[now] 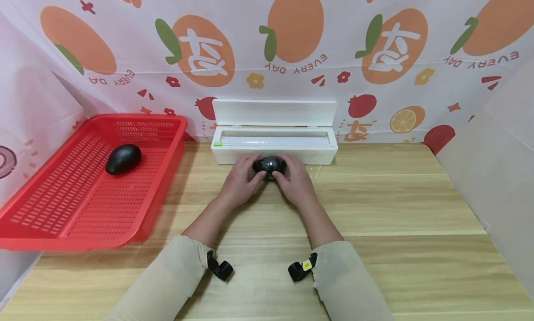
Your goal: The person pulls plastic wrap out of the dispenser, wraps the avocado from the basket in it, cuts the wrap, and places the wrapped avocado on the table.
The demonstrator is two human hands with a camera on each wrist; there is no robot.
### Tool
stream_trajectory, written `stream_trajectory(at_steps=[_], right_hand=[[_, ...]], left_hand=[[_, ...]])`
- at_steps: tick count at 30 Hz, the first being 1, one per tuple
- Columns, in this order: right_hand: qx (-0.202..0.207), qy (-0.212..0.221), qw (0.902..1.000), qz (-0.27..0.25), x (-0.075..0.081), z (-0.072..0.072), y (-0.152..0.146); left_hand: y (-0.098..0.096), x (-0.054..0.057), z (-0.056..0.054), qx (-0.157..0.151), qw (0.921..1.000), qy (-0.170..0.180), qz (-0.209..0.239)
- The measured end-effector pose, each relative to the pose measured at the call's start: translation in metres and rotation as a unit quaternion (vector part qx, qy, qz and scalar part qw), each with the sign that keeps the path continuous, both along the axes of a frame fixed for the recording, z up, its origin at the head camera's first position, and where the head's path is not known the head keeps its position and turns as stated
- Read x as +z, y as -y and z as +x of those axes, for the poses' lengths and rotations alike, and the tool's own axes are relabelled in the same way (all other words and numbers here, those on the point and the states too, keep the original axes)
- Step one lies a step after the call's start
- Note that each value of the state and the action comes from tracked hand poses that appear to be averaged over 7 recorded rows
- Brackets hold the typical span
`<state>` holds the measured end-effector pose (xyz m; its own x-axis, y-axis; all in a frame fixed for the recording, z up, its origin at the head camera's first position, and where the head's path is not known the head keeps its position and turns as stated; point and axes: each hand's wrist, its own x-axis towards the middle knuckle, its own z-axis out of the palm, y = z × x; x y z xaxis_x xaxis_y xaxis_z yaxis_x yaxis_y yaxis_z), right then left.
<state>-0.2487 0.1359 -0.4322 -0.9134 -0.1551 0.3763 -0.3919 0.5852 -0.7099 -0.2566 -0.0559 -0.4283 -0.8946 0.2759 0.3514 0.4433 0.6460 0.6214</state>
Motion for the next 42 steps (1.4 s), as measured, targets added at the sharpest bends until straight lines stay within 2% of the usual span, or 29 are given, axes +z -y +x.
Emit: stream_trajectory(at_steps=[2, 5, 8, 10, 13, 18, 23, 27, 31, 38, 42], right_hand=[[0.002, -0.008, 1.0, -0.006, -0.001, -0.0002, -0.0004], [0.005, -0.016, 0.9998, -0.011, -0.0015, -0.0001, -0.0006], [0.004, -0.019, 0.9997, -0.013, -0.0019, 0.0002, -0.0008], [0.004, -0.019, 0.9997, -0.013, -0.0023, 0.0003, -0.0009], [0.004, -0.02, 0.9998, -0.009, -0.0031, 0.0002, -0.0009], [0.003, -0.024, 0.9997, -0.002, -0.0035, 0.0004, -0.0006], [-0.001, -0.028, 0.9996, 0.001, -0.0033, 0.0002, -0.0004], [-0.004, -0.029, 0.9996, 0.004, -0.0036, 0.0, -0.0004], [-0.005, -0.038, 0.9992, 0.009, -0.0032, -0.0001, 0.0007], [-0.017, -0.085, 0.996, 0.021, -0.0018, 0.0022, 0.0026], [-0.02, -0.098, 0.9948, 0.02, -0.0005, 0.0031, 0.003]], left_hand=[[0.0004, 0.0002, 0.0007, 0.02, 0.9991, -0.035, 0.012], [0.0009, 0.0001, 0.0008, 0.052, 0.9935, -0.099, 0.02], [0.0014, -0.0001, 0.0009, 0.076, 0.9883, -0.132, 0.012], [0.0017, -0.0002, 0.0011, 0.086, 0.9888, -0.122, 0.009], [0.0025, -0.0002, 0.0015, 0.092, 0.9918, -0.088, 0.006], [0.0035, -0.0007, 0.0009, 0.089, 0.9946, -0.053, -0.007], [0.003, -0.0011, 0.0002, 0.088, 0.9936, -0.071, -0.007], [0.0016, -0.0018, -0.0003, 0.053, 0.9937, -0.096, -0.021], [0.0019, -0.0031, 0.0, 0.026, 0.9947, -0.095, -0.028], [0.0028, -0.0034, 0.0003, 0.022, 0.9953, -0.091, -0.024], [0.003, -0.0028, 0.0007, 0.026, 0.9949, -0.095, -0.024]])
